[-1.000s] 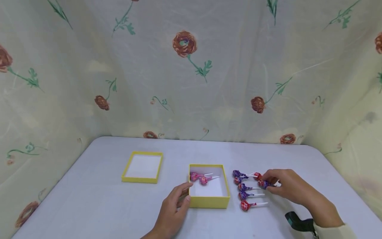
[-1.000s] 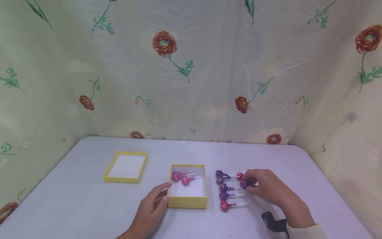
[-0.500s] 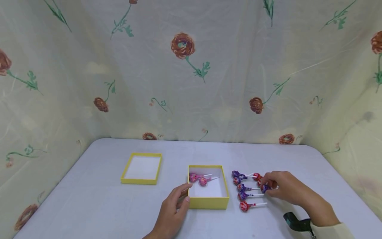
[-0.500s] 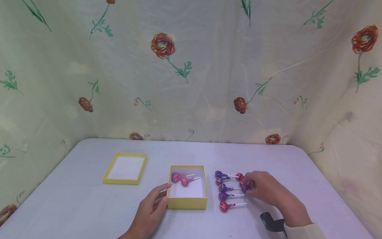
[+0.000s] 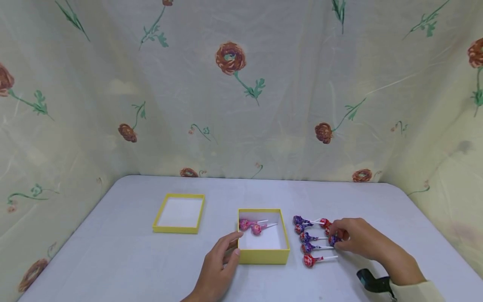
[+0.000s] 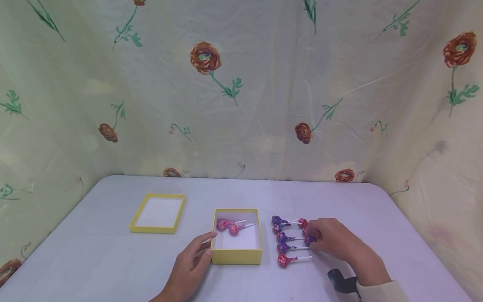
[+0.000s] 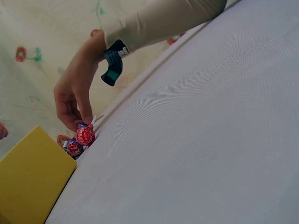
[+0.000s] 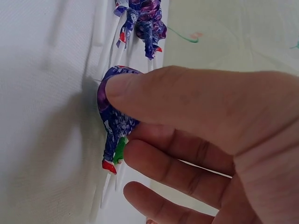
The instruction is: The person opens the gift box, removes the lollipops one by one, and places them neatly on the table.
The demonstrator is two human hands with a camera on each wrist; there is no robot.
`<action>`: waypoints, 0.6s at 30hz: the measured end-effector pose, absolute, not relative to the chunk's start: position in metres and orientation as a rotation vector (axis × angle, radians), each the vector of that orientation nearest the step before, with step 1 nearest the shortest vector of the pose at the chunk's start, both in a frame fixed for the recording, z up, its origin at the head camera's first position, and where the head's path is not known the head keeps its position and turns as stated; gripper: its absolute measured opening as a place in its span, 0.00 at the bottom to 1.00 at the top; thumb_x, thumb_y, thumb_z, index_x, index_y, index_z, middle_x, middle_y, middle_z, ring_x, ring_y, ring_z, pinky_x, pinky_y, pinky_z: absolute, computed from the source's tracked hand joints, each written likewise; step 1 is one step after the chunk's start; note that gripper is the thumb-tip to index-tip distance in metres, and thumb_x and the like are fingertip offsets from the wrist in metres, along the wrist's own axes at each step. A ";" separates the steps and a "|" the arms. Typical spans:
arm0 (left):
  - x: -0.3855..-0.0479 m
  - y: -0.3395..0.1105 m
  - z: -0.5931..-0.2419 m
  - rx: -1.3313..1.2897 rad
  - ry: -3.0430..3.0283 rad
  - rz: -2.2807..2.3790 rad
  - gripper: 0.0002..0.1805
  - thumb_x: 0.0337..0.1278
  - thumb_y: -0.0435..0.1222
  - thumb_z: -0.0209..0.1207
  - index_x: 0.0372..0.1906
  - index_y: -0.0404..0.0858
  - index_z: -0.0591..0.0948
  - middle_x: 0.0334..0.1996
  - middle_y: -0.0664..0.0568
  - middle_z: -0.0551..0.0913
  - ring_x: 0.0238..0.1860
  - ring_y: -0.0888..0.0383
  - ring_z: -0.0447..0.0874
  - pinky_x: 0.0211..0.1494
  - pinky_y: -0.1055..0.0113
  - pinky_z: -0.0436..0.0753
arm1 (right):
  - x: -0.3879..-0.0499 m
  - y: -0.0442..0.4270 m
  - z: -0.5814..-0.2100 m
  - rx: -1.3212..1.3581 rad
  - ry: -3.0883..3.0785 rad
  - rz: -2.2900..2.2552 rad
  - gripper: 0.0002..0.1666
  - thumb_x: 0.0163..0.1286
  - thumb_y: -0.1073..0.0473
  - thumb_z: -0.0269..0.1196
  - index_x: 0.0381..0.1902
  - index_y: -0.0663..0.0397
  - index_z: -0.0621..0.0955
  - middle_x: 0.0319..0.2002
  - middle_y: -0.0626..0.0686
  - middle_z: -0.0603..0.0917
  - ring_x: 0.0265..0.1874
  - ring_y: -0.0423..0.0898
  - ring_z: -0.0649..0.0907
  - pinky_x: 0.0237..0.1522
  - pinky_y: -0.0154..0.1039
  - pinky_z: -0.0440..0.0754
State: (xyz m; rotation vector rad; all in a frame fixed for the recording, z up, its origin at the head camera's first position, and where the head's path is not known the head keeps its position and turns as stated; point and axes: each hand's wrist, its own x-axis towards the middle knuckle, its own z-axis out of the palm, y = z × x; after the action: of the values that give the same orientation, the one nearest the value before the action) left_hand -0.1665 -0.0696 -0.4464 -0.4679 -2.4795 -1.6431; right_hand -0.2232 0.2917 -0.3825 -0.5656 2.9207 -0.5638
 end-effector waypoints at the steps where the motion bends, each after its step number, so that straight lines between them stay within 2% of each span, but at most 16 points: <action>1: -0.167 -0.070 -0.446 -0.468 -2.479 -1.641 0.20 0.70 0.35 0.51 0.64 0.45 0.72 0.61 0.53 0.74 0.60 0.53 0.76 0.50 0.71 0.82 | -0.224 0.292 -0.383 -0.574 2.923 -0.562 0.11 0.53 0.65 0.72 0.35 0.50 0.83 0.24 0.43 0.74 0.27 0.43 0.72 0.27 0.33 0.70; 18: -0.167 -0.070 -0.447 -0.469 -2.488 -1.647 0.19 0.71 0.36 0.50 0.64 0.45 0.72 0.61 0.52 0.73 0.60 0.53 0.76 0.51 0.71 0.81 | -0.223 0.290 -0.384 -0.553 2.920 -0.559 0.14 0.52 0.67 0.72 0.36 0.51 0.84 0.25 0.45 0.74 0.28 0.43 0.71 0.28 0.34 0.70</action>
State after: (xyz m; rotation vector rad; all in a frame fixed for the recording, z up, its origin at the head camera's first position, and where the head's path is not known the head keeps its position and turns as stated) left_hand -0.1666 -0.0701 -0.4467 -0.4689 -2.4878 -1.6471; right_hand -0.2227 0.2896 -0.3835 -0.5532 2.9200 -0.5590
